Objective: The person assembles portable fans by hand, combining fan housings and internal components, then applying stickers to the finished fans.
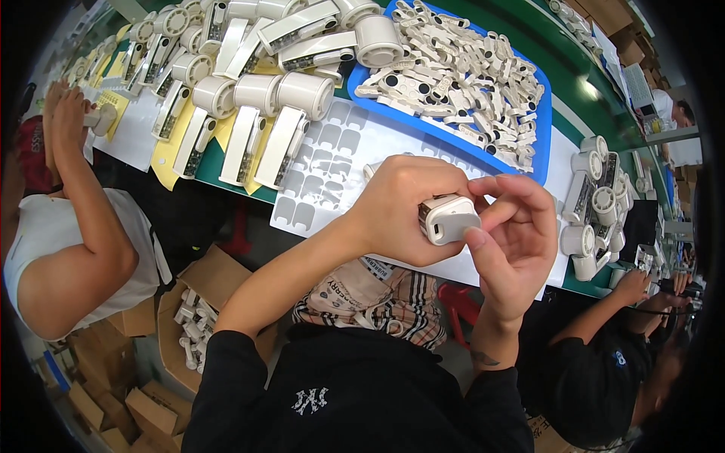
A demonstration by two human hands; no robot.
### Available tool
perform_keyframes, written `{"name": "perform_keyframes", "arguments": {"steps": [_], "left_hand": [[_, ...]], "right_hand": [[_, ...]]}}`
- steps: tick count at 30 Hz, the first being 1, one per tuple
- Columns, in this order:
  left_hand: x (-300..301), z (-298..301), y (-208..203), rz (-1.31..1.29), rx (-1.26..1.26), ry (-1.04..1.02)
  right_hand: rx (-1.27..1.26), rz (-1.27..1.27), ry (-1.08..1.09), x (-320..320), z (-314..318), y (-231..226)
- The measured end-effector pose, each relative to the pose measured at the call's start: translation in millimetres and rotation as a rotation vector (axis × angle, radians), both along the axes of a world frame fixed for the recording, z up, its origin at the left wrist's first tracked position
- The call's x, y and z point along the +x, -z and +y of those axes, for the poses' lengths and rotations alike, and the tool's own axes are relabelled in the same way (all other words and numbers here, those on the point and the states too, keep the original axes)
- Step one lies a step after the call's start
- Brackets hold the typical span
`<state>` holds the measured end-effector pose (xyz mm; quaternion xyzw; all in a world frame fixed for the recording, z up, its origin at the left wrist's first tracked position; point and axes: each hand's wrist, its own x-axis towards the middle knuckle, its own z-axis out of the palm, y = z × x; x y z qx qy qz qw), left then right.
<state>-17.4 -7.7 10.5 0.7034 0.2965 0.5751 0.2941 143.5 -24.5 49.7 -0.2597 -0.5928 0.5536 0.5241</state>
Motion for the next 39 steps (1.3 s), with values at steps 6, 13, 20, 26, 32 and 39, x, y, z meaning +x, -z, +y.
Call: {"name": "perform_keyframes", "arguments": {"steps": [6,13,20,26,32,39], "left_hand": [[0,-1,1,0.009,0.017,0.002],[1,2,1,0.001,0.001,0.018],[-6,-1,-1,0.021,-0.04,-0.039],[-12,-2,-3,-0.03,-0.143,0.223],[-87,-12,-50,-0.285,-0.207,-0.242],[-234,-4,-94,0.029,-0.132,-0.654]], "right_hand": [[0.009,-0.018,0.031,-1,-2,1],[0.062,-0.023,0.058,-4,-2,0],[0.403,-0.543,0.214,-7,1,-20],[-0.379,-0.109,-0.125,11,12,2],[-0.26,0.075,-0.059,30,13,27],[-0.284,0.035,0.032,66,11,43]]}}
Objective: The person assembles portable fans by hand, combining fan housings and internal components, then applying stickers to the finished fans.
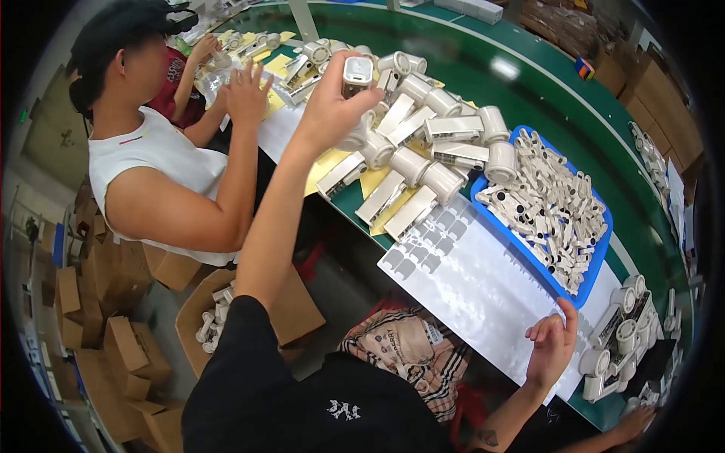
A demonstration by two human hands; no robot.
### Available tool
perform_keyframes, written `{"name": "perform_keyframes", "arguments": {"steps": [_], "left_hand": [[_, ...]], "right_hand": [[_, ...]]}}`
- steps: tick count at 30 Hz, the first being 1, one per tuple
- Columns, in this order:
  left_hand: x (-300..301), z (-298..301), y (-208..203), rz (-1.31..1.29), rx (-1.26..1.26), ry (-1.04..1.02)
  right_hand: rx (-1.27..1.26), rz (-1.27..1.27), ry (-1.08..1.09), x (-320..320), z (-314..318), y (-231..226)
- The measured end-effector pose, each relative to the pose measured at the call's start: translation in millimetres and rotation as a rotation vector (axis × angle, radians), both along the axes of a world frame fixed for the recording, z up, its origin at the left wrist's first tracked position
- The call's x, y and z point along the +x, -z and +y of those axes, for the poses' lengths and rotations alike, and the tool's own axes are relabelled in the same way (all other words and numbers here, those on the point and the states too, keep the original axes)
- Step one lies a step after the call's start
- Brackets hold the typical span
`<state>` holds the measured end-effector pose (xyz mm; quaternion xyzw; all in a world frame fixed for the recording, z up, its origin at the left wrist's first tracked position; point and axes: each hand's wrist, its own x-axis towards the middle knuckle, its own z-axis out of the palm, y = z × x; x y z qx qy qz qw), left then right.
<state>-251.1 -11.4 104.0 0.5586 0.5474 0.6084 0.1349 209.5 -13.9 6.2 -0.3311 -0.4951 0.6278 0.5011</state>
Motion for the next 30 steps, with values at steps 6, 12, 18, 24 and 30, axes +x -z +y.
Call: {"name": "perform_keyframes", "arguments": {"steps": [6,12,18,24,30], "left_hand": [[-34,11,-6,0.193,-0.156,-0.177],[-44,19,-2,0.067,-0.185,-0.48],[-42,11,63,-0.161,0.013,-0.445],[-47,-17,114,-0.243,0.113,-0.362],[-53,-44,135,-0.338,0.318,-0.518]], "right_hand": [[0.015,-0.04,0.002,9,-2,8],[0.014,-0.069,0.025,20,-6,12],[-0.014,-0.013,0.05,26,-9,17],[0.043,-0.075,0.051,29,-6,4],[0.087,-0.091,0.036,27,-5,-2]]}}
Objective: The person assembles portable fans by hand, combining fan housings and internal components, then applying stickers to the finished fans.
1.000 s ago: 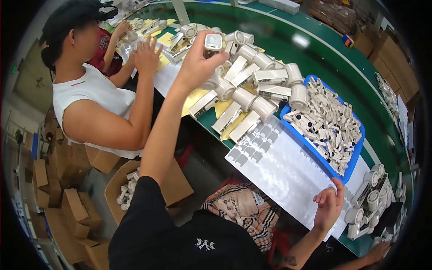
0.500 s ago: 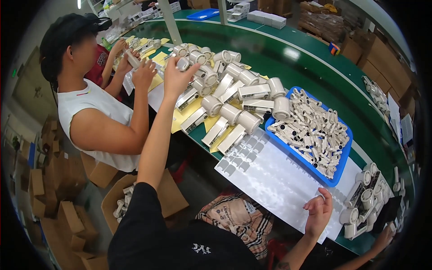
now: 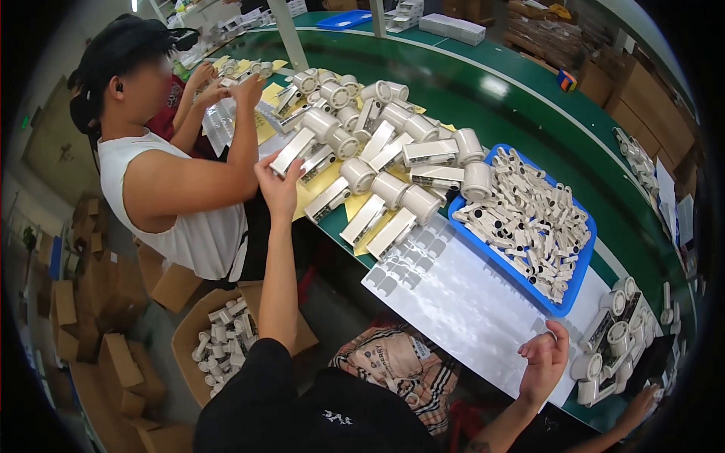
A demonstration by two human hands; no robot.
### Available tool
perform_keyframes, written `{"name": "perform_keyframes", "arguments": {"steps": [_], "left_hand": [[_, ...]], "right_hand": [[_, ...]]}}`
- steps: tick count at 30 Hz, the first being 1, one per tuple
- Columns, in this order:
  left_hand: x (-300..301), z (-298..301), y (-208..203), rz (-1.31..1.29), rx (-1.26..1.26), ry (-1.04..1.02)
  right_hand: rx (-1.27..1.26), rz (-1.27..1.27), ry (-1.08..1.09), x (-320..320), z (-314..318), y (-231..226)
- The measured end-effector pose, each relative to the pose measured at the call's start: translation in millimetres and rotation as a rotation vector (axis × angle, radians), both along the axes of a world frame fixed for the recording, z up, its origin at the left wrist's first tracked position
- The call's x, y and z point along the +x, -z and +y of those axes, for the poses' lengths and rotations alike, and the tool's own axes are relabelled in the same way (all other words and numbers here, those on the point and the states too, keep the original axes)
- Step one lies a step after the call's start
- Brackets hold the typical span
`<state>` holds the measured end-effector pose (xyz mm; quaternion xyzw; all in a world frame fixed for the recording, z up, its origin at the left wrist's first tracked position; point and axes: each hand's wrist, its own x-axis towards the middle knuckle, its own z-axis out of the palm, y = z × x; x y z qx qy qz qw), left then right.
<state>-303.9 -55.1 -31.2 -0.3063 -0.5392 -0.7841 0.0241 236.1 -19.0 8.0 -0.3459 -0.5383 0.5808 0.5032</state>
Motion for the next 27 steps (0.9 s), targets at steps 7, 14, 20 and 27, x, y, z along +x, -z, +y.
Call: {"name": "perform_keyframes", "arguments": {"steps": [7,14,20,27], "left_hand": [[-7,-26,27,-0.071,-0.035,-0.115],[-20,-40,62,0.009,-0.038,-0.379],[-44,-45,93,-0.021,-0.18,-0.494],[-40,-57,76,-0.08,-0.231,-0.382]], "right_hand": [[-0.01,-0.007,-0.05,-18,4,1],[0.001,-0.021,-0.068,-18,-2,-4],[-0.054,-0.05,-0.072,-25,-7,-3],[-0.079,0.01,-0.175,-30,-4,-16]]}}
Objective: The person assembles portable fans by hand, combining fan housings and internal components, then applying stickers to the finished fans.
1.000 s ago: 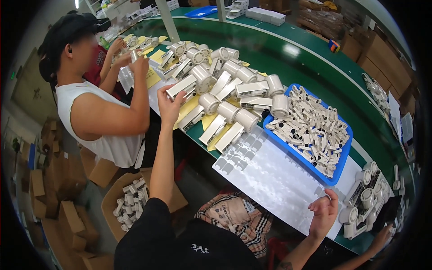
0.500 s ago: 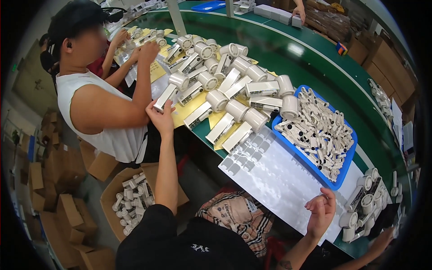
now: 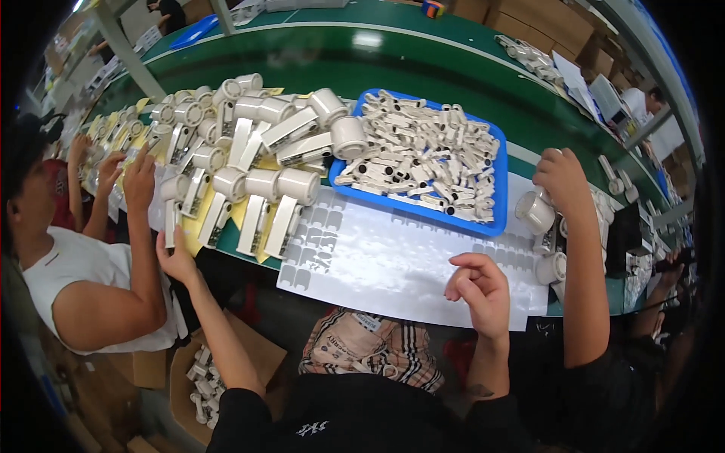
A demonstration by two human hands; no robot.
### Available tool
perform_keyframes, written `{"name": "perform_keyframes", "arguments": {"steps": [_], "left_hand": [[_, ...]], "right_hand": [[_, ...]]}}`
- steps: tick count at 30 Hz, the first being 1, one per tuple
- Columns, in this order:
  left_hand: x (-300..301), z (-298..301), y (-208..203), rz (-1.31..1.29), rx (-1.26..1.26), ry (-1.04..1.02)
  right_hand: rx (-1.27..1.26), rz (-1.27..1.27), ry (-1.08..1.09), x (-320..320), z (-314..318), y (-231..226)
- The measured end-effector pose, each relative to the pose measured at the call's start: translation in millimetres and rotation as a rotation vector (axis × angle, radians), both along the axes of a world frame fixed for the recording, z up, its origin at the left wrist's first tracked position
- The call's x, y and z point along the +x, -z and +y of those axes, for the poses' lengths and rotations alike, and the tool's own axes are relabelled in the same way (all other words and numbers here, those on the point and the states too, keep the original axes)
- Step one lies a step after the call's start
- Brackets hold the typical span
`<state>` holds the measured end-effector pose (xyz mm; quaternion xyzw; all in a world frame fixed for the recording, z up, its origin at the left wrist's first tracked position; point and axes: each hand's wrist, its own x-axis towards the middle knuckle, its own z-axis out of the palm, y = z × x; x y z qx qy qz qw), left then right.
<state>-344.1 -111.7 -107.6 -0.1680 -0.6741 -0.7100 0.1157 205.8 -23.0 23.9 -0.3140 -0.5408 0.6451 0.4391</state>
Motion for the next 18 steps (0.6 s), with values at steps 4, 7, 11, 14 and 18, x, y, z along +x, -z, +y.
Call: {"name": "perform_keyframes", "arguments": {"steps": [4,7,11,14,18], "left_hand": [[19,6,-2,0.07,-0.143,0.081],[36,2,4,0.039,-0.11,0.129],[59,6,-15,-0.012,-0.108,0.292],[60,-2,-14,0.015,-0.094,0.321],[59,3,-9,-0.036,-0.093,0.423]], "right_hand": [[0.077,-0.119,0.097,12,-6,3],[0.082,-0.038,0.108,10,-7,10],[0.084,-0.002,0.072,14,-5,11],[0.116,-0.035,0.08,11,-6,0],[0.546,-0.013,0.182,28,-11,-50]]}}
